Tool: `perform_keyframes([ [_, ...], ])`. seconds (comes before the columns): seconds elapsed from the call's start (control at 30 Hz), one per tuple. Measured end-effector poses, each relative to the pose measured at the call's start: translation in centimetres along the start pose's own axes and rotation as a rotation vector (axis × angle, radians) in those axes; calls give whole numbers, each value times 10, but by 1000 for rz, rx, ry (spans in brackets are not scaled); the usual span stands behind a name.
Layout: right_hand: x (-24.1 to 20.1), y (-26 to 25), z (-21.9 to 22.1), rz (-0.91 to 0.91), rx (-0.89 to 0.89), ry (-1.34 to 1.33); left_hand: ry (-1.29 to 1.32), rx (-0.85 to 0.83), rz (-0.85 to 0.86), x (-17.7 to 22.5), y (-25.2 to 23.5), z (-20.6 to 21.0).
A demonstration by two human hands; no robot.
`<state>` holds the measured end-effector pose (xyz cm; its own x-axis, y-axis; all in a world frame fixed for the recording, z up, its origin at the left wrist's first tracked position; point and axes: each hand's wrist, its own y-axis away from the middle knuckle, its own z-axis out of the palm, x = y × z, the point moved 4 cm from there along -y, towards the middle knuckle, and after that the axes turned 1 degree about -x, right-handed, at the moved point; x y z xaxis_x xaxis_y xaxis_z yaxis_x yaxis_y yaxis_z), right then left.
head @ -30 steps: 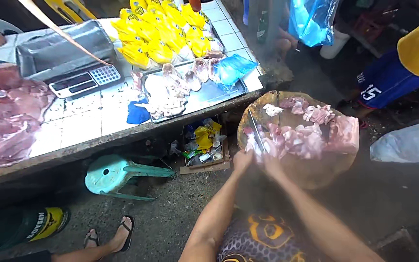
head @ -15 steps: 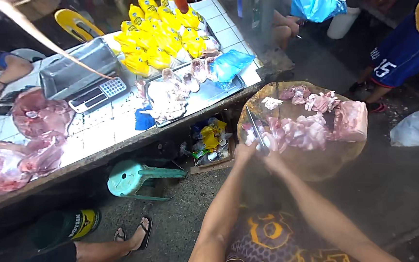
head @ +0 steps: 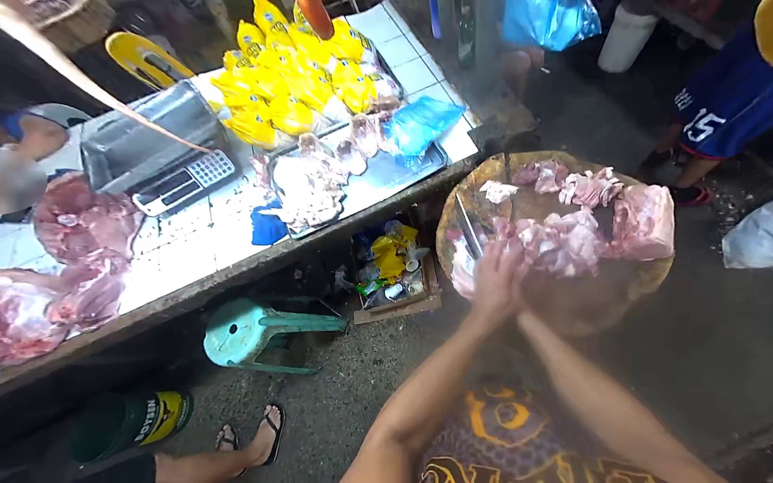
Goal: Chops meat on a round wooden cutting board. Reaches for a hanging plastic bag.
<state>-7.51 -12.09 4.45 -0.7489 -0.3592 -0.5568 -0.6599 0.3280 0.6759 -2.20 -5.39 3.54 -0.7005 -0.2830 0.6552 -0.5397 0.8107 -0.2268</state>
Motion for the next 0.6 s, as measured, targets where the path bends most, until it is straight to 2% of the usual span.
perform_keyframes([
  [0.03, 31, -12, 34, -99, 147, -113, 13, 68, -144, -13, 18, -15],
  [0.07, 39, -23, 37, -109, 209, -215, 11, 131, -286, -31, 17, -30],
  [0.1, 29, -39, 15, -83, 240, -332, 48, 161, -401, -51, -6, -46],
  [0.13, 24, -42, 5, -17, 198, -473, 97, 115, -534, -70, -15, -53],
  [0.2, 28, -29, 15, 140, 57, -726, 105, -69, -740, -103, 7, -41],
  [0.27, 21, -25, 3, 150, 83, -788, 43, -216, -781, -117, -2, -33],
  [0.4, 24, 2, -9, 83, 287, -443, 66, -346, -861, -119, 0, -25],
  [0.47, 29, 23, -12, -40, 427, -326, 150, -317, -887, -122, 13, -19],
  [0.6, 16, 89, -30, -460, 742, -315, 355, -176, -883, -101, 37, -21],
])
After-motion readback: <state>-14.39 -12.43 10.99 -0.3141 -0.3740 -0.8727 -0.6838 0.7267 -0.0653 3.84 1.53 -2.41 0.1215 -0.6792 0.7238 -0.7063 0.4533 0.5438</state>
